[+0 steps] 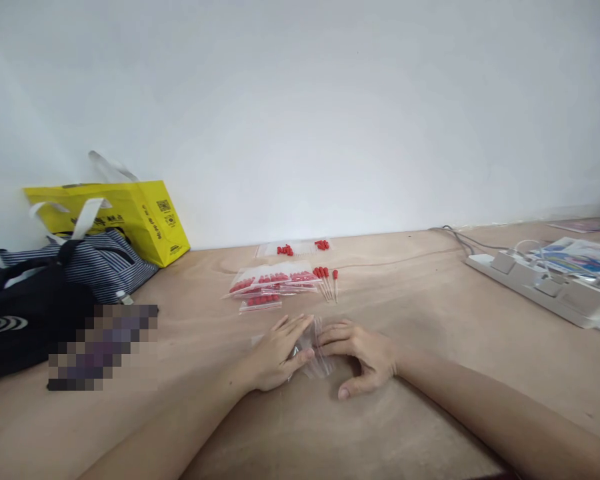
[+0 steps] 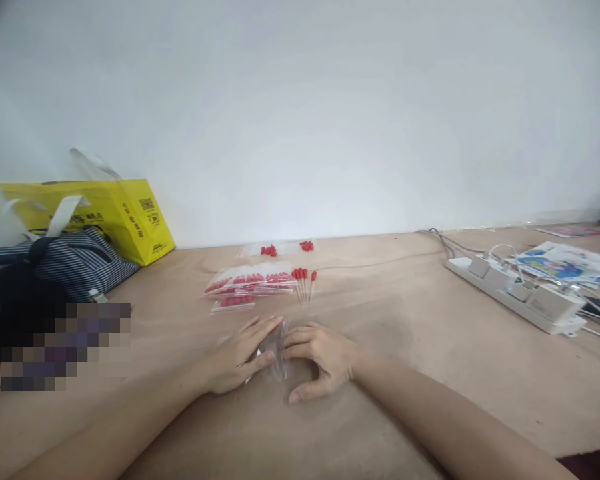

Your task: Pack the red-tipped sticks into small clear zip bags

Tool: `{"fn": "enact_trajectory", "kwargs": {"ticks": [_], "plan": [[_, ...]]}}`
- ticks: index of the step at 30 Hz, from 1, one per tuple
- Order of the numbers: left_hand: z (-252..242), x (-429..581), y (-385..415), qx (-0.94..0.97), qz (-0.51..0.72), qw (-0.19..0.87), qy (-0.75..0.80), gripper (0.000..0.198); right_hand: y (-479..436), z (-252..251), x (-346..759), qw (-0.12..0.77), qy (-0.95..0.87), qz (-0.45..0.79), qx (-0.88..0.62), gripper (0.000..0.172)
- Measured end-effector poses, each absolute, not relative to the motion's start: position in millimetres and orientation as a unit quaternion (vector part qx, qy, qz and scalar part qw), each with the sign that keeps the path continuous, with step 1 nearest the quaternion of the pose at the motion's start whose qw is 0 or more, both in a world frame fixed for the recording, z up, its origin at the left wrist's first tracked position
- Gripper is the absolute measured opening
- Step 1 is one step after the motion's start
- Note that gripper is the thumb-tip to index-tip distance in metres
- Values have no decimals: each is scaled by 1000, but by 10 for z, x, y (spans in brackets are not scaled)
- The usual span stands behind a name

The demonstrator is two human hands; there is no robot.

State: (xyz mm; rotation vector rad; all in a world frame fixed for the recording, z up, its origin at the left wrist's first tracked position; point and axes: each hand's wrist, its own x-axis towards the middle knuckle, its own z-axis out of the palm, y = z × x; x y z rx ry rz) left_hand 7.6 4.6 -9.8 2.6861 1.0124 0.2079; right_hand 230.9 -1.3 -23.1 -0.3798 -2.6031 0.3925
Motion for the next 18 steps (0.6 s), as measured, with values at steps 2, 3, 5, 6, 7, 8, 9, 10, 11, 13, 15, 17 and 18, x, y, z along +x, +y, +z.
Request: {"fn": "enact_trajectory", "kwargs": {"ticks": [2,3,5,6,7,8,9,10,11,13,15,17,18], "plan": [[-88,61,58,925,78,139,345,56,-22,-208,2299,210,-960,131,-134,65],[-76,48,61,925,82,144,343,55,-26,-195,2300,201,-962,123,-137,66],[-44,6,63,922,88,154,345,55,-32,-170,2316,196,-963,111,-150,68],[-30,-20,61,918,89,159,353,56,-34,-159,2328,199,-961,109,-159,68],[-19,-46,58,912,89,165,364,58,-35,-149,2341,201,-959,110,-167,68],[-14,-70,54,906,88,171,376,60,-36,-141,2353,202,-957,114,-172,67],[-16,-92,50,901,86,175,387,62,-39,-134,2364,204,-956,118,-176,65],[-24,-108,46,898,86,178,393,62,-42,-129,2374,206,-954,126,-176,61],[-37,-119,44,897,88,177,395,62,-44,-127,2381,210,-952,139,-175,57],[-68,-124,45,898,98,171,392,59,-35,-138,2394,235,-936,189,-180,45],[-88,-111,51,900,116,160,388,54,22,-172,2408,287,-896,255,-222,34],[-85,-87,59,902,129,155,381,51,161,-224,2422,352,-830,290,-320,29],[-77,-72,64,904,133,154,375,50,263,-252,2429,380,-789,288,-389,29]]}}
